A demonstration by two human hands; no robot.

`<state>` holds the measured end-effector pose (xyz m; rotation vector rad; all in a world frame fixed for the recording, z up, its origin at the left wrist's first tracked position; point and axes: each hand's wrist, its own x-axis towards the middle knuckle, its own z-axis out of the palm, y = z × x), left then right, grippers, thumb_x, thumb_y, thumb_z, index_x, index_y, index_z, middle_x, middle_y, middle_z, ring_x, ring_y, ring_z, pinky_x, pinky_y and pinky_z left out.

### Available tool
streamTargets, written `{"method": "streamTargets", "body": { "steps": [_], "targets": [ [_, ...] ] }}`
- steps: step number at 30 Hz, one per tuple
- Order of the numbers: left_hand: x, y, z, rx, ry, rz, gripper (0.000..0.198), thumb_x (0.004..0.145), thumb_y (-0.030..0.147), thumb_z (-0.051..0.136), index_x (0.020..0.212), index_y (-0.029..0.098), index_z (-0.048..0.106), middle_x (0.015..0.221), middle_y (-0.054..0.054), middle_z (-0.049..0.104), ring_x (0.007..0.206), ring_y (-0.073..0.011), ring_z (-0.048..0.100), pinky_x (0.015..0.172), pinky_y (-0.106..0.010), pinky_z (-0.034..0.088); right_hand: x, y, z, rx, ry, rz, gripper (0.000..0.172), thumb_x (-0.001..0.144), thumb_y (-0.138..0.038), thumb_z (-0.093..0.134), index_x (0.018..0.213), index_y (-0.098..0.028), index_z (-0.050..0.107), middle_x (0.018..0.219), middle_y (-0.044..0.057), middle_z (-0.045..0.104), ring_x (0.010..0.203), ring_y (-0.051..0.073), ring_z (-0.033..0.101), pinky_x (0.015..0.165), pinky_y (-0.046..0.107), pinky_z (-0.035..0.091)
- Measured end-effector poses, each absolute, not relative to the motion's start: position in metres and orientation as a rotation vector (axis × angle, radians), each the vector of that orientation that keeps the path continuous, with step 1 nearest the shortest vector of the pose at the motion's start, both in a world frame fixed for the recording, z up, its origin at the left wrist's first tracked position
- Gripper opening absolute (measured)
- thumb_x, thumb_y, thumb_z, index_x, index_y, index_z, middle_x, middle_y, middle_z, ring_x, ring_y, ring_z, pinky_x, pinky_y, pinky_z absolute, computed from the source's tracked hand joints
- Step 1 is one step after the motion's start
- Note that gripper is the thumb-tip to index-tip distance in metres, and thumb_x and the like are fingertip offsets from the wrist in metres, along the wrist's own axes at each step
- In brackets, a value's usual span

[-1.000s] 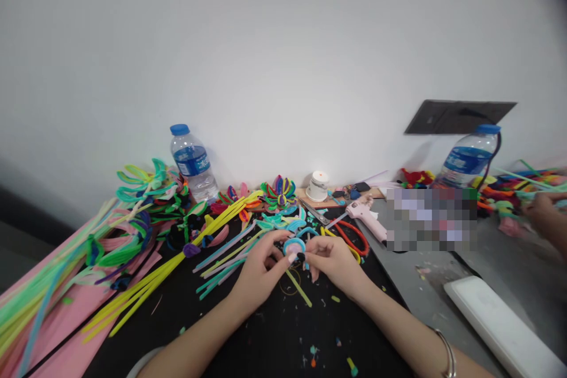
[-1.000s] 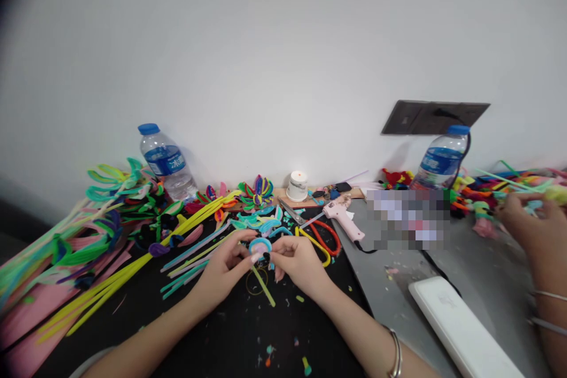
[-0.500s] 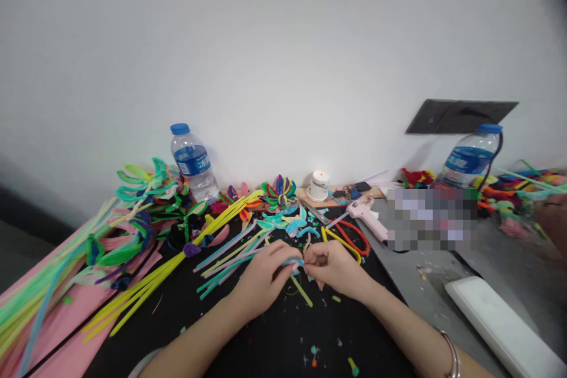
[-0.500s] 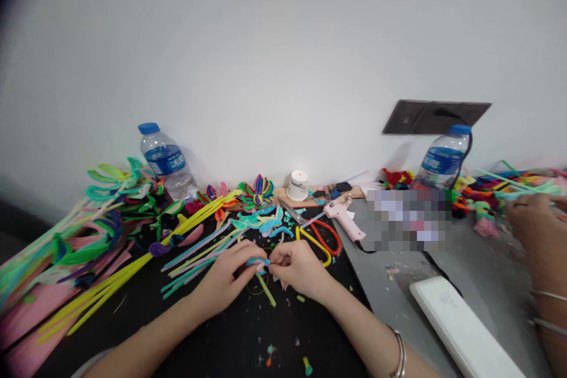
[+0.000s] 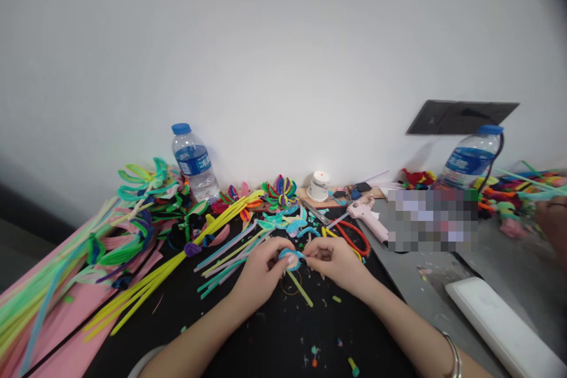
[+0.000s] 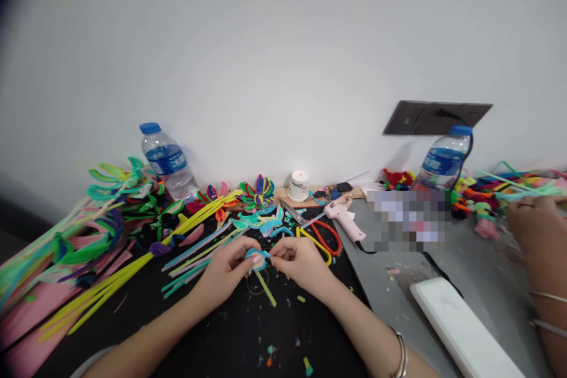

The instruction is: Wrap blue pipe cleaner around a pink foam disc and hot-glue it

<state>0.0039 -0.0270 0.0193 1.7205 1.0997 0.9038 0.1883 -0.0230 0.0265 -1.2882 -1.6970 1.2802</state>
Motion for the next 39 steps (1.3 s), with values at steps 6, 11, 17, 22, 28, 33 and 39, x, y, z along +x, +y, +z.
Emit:
{"method": "streamTargets", "body": {
  "steps": [6,11,17,22,28,33,39],
  "targets": [
    [0.0049,-0.0236,0.0163,1.435,0.989,0.940,0.012,0.078,0.025,0.056,0.088,0.017,0.054,0.068,0.003,0.051,0.054,-0.0094,0.047,0.050,-0.020,0.042,0.1895,-0.0231,0.0307,-1.289,-1.697,1.191,0.010,0.073,-0.017,0.053,0.063,-0.016,0.051,0.057,-0.004,0.046,0.049,0.007,0.041,0.046,0.019,0.031],
    [0.0044,-0.0240,0.0151,1.399,0.954,0.931,0.015,0.077,0.027,0.059,0.087,0.017,0.054,0.068,0.003,0.051,0.052,-0.0085,0.047,0.050,-0.020,0.042,0.1912,-0.0251,0.0320,-1.275,-1.681,1.147,0.017,0.079,-0.021,0.049,0.063,-0.017,0.044,0.054,-0.006,0.038,0.048,0.007,0.036,0.044,0.019,0.027],
    [0.0048,-0.0261,0.0147,1.435,0.918,0.828,0.014,0.077,0.025,0.059,0.086,0.016,0.056,0.064,0.003,0.052,0.049,-0.0081,0.048,0.048,-0.020,0.038,0.1924,-0.0251,0.0351,-1.259,-1.691,1.049,0.020,0.082,-0.022,0.046,0.063,-0.017,0.043,0.054,-0.006,0.036,0.049,0.008,0.032,0.046,0.021,0.025],
    [0.0078,-0.0279,0.0161,1.413,0.866,0.728,0.012,0.075,0.023,0.060,0.084,0.014,0.056,0.061,0.003,0.050,0.048,-0.0078,0.047,0.047,-0.019,0.038,0.1908,-0.0265,0.0346,-1.234,-1.725,1.021,0.022,0.082,-0.022,0.046,0.061,-0.018,0.041,0.056,-0.006,0.035,0.052,0.009,0.032,0.048,0.021,0.027],
    [0.0080,-0.0295,0.0142,1.403,0.824,0.694,0.012,0.075,0.023,0.060,0.083,0.015,0.057,0.063,0.003,0.050,0.049,-0.0075,0.047,0.047,-0.019,0.038,0.1888,-0.0272,0.0333,-1.232,-1.757,1.004,0.022,0.081,-0.021,0.046,0.060,-0.018,0.040,0.056,-0.005,0.036,0.052,0.009,0.033,0.049,0.021,0.027],
    [0.0096,-0.0302,0.0113,1.348,0.787,0.766,0.017,0.075,0.025,0.061,0.088,0.016,0.054,0.069,0.002,0.051,0.052,-0.0074,0.047,0.046,-0.018,0.041,0.1911,-0.0248,0.0347,-1.253,-1.718,1.013,0.024,0.082,-0.025,0.046,0.060,-0.018,0.038,0.055,-0.006,0.034,0.051,0.009,0.031,0.048,0.021,0.026],
    [0.0101,-0.0286,0.0135,1.292,0.768,0.833,0.022,0.073,0.027,0.065,0.087,0.017,0.051,0.069,0.004,0.050,0.052,-0.0065,0.044,0.045,-0.017,0.040,0.1924,-0.0245,0.0363,-1.282,-1.675,1.000,0.028,0.082,-0.031,0.046,0.059,-0.019,0.037,0.053,-0.006,0.031,0.049,0.009,0.031,0.047,0.022,0.025]
  ]
}}
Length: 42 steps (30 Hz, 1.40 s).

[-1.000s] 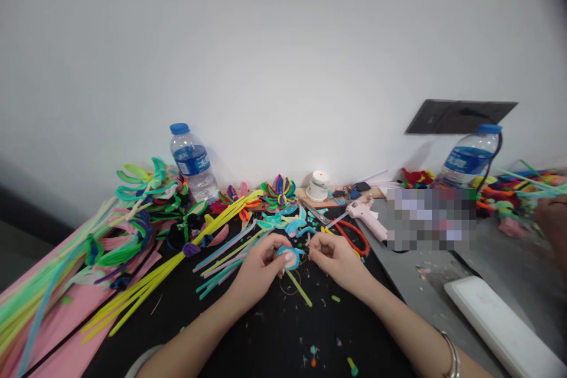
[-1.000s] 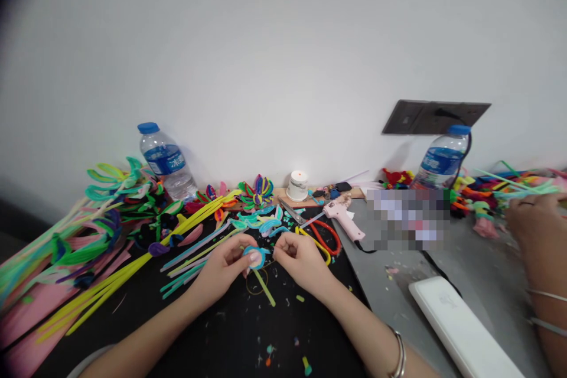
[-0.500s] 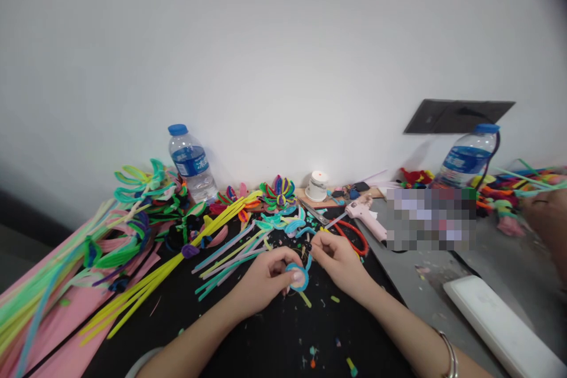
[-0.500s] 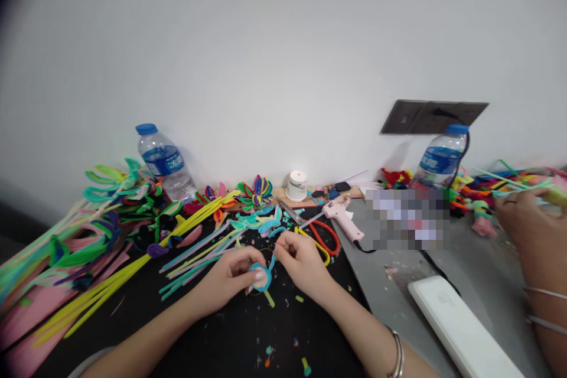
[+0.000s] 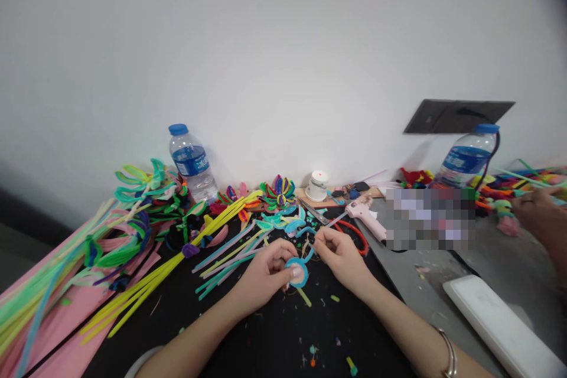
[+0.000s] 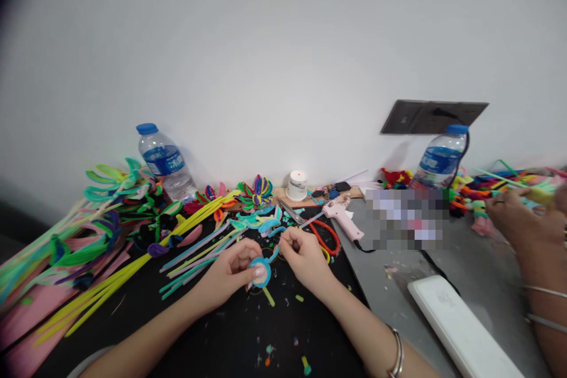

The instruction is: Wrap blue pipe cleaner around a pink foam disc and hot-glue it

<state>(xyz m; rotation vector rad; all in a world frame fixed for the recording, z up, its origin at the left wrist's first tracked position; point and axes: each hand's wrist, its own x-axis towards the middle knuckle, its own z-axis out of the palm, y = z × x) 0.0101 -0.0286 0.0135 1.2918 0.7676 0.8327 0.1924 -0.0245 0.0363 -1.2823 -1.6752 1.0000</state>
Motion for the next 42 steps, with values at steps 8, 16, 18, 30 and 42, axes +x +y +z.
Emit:
{"method": "streamTargets", "body": {
  "steps": [8,16,18,30,42],
  "targets": [
    [0.0092,-0.0275,0.0112,1.314,0.772,0.853,0.022,0.074,0.025,0.064,0.087,0.018,0.047,0.065,0.006,0.049,0.050,-0.0064,0.043,0.044,-0.017,0.037,0.1914,-0.0239,0.0391,-1.279,-1.637,0.982,0.026,0.083,-0.030,0.045,0.060,-0.018,0.038,0.052,-0.006,0.033,0.048,0.008,0.030,0.046,0.021,0.024],
    [0.0088,-0.0278,0.0140,1.321,0.830,0.854,0.028,0.073,0.026,0.064,0.091,0.020,0.044,0.065,0.006,0.050,0.052,-0.0072,0.043,0.047,-0.018,0.032,0.1930,-0.0259,0.0397,-1.289,-1.621,0.946,0.025,0.082,-0.031,0.046,0.061,-0.018,0.041,0.053,-0.005,0.035,0.049,0.009,0.033,0.046,0.021,0.025],
    [0.0088,-0.0284,0.0156,1.354,0.851,0.851,0.026,0.073,0.026,0.065,0.089,0.020,0.045,0.065,0.005,0.050,0.054,-0.0077,0.044,0.049,-0.019,0.031,0.1930,-0.0260,0.0394,-1.287,-1.625,0.934,0.025,0.082,-0.031,0.046,0.061,-0.018,0.041,0.053,-0.005,0.035,0.049,0.009,0.033,0.046,0.021,0.026],
    [0.0061,-0.0272,0.0131,1.459,0.897,0.887,0.016,0.075,0.025,0.062,0.085,0.017,0.051,0.071,0.002,0.051,0.057,-0.0085,0.047,0.051,-0.020,0.034,0.1929,-0.0263,0.0400,-1.287,-1.620,0.931,0.024,0.082,-0.029,0.046,0.061,-0.018,0.042,0.053,-0.005,0.034,0.048,0.009,0.032,0.045,0.021,0.026],
    [0.0071,-0.0273,0.0118,1.366,0.871,0.895,0.017,0.075,0.027,0.062,0.084,0.017,0.053,0.072,0.001,0.055,0.052,-0.0080,0.051,0.047,-0.020,0.041,0.1929,-0.0267,0.0418,-1.294,-1.623,0.945,0.025,0.082,-0.030,0.046,0.061,-0.018,0.042,0.053,-0.005,0.035,0.048,0.009,0.033,0.046,0.021,0.026]
  ]
}}
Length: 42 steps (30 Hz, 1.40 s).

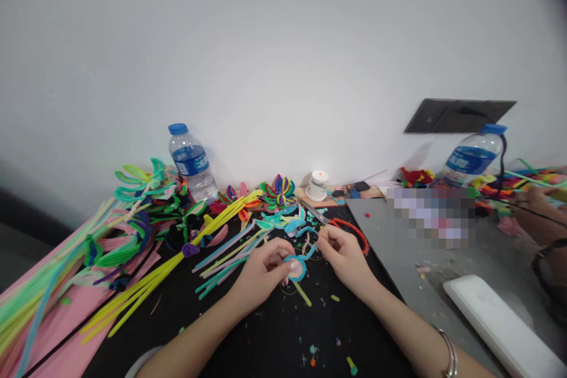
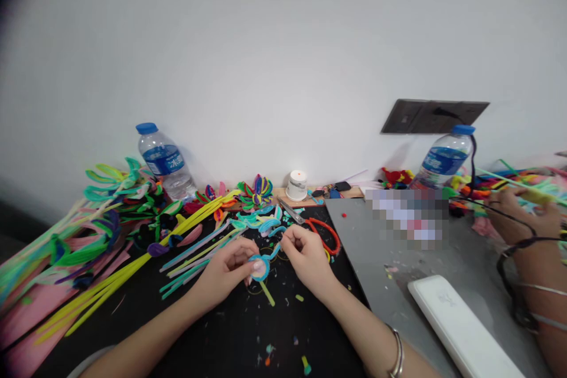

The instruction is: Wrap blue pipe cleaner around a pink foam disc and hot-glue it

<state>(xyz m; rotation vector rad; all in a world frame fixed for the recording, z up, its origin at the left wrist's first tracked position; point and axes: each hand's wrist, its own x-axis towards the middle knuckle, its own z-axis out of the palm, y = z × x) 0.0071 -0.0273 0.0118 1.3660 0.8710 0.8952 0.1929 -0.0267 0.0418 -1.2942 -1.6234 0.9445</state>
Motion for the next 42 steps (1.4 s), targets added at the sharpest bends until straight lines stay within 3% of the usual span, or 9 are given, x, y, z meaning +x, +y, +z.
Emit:
{"method": "streamTargets", "body": {
  "steps": [13,28,33,37,42],
  "targets": [
    [0.008,-0.036,0.019,1.418,0.781,0.645,0.008,0.073,0.020,0.062,0.077,0.014,0.057,0.060,0.003,0.055,0.047,-0.0076,0.051,0.047,-0.019,0.041,0.189,-0.027,0.034,-1.237,-1.689,1.004,0.024,0.081,-0.025,0.046,0.060,-0.018,0.039,0.056,-0.005,0.034,0.052,0.009,0.033,0.048,0.021,0.028],
    [0.008,-0.035,0.017,1.397,0.770,0.569,0.013,0.070,0.021,0.066,0.077,0.013,0.058,0.052,0.004,0.054,0.044,-0.0083,0.051,0.045,-0.018,0.040,0.187,-0.026,0.027,-1.228,-1.702,0.987,0.026,0.080,-0.019,0.049,0.057,-0.018,0.038,0.055,-0.006,0.035,0.051,0.009,0.032,0.048,0.022,0.026],
    [0.010,-0.033,0.020,1.240,0.724,0.693,0.019,0.069,0.025,0.068,0.077,0.014,0.055,0.058,0.003,0.057,0.043,-0.0070,0.049,0.044,-0.020,0.044,0.191,-0.022,0.027,-1.081,-1.491,1.313,0.020,0.083,-0.031,0.051,0.069,-0.017,0.047,0.051,-0.007,0.038,0.042,0.006,0.033,0.042,0.020,0.024],
    [0.010,-0.032,0.022,1.166,0.677,0.742,0.023,0.068,0.026,0.070,0.078,0.013,0.053,0.058,0.002,0.059,0.044,-0.0073,0.049,0.042,-0.020,0.045,0.191,-0.021,0.030,-0.895,-1.420,1.608,0.019,0.078,-0.032,0.061,0.088,-0.016,0.054,0.071,-0.002,0.052,0.045,0.005,0.038,0.042,0.019,0.028],
    [0.009,-0.033,0.020,1.105,0.650,0.710,0.023,0.068,0.024,0.071,0.079,0.013,0.053,0.059,0.001,0.060,0.047,-0.0080,0.052,0.041,-0.018,0.044,0.189,-0.025,0.030,-0.830,-1.357,1.707,0.019,0.070,-0.023,0.070,0.083,-0.016,0.057,0.073,-0.001,0.056,0.055,0.007,0.043,0.045,0.017,0.032]
  ]
}}
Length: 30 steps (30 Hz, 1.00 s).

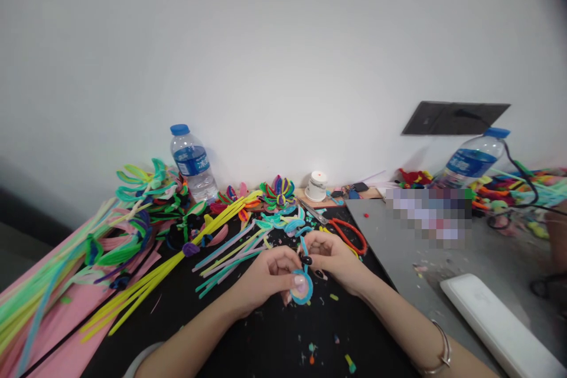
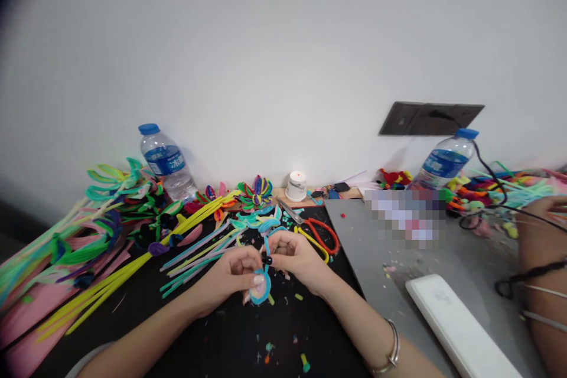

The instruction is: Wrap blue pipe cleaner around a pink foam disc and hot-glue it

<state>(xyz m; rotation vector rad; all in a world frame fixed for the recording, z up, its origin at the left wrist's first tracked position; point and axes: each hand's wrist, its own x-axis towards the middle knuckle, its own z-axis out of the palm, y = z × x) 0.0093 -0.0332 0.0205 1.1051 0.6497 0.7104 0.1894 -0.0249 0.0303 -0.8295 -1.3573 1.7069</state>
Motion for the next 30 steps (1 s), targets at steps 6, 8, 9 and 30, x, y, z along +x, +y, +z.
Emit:
{"method": "streamTargets", "body": {
  "steps": [6,8,9,30],
  "targets": [
    [0.008,-0.036,0.022,1.059,0.622,0.679,0.022,0.069,0.022,0.071,0.080,0.014,0.053,0.059,0.001,0.061,0.047,-0.0072,0.053,0.041,-0.015,0.044,0.192,-0.025,0.027,-0.788,-1.329,1.806,0.019,0.070,-0.024,0.070,0.075,-0.015,0.055,0.065,-0.003,0.051,0.048,0.005,0.038,0.042,0.017,0.029],
    [0.007,-0.036,0.022,1.052,0.620,0.665,0.021,0.069,0.021,0.071,0.079,0.014,0.053,0.059,0.001,0.060,0.047,-0.0070,0.053,0.041,-0.015,0.044,0.193,-0.025,0.026,-0.783,-1.350,1.829,0.018,0.071,-0.025,0.070,0.074,-0.015,0.055,0.063,-0.004,0.051,0.045,0.005,0.036,0.040,0.017,0.028],
    [0.007,-0.036,0.023,1.047,0.620,0.659,0.021,0.069,0.021,0.071,0.079,0.014,0.053,0.059,0.002,0.060,0.047,-0.0068,0.053,0.041,-0.015,0.044,0.193,-0.025,0.026,-0.782,-1.355,1.819,0.018,0.070,-0.025,0.070,0.073,-0.014,0.055,0.062,-0.004,0.050,0.045,0.005,0.036,0.040,0.017,0.029],
    [0.011,-0.036,0.020,1.025,0.606,0.673,0.025,0.066,0.023,0.073,0.080,0.014,0.054,0.059,0.002,0.058,0.046,-0.0070,0.052,0.039,-0.015,0.042,0.181,-0.029,0.028,-0.949,-1.368,1.363,0.019,0.068,-0.025,0.068,0.067,-0.017,0.051,0.062,-0.004,0.047,0.045,0.005,0.036,0.040,0.018,0.028]
  ]
}}
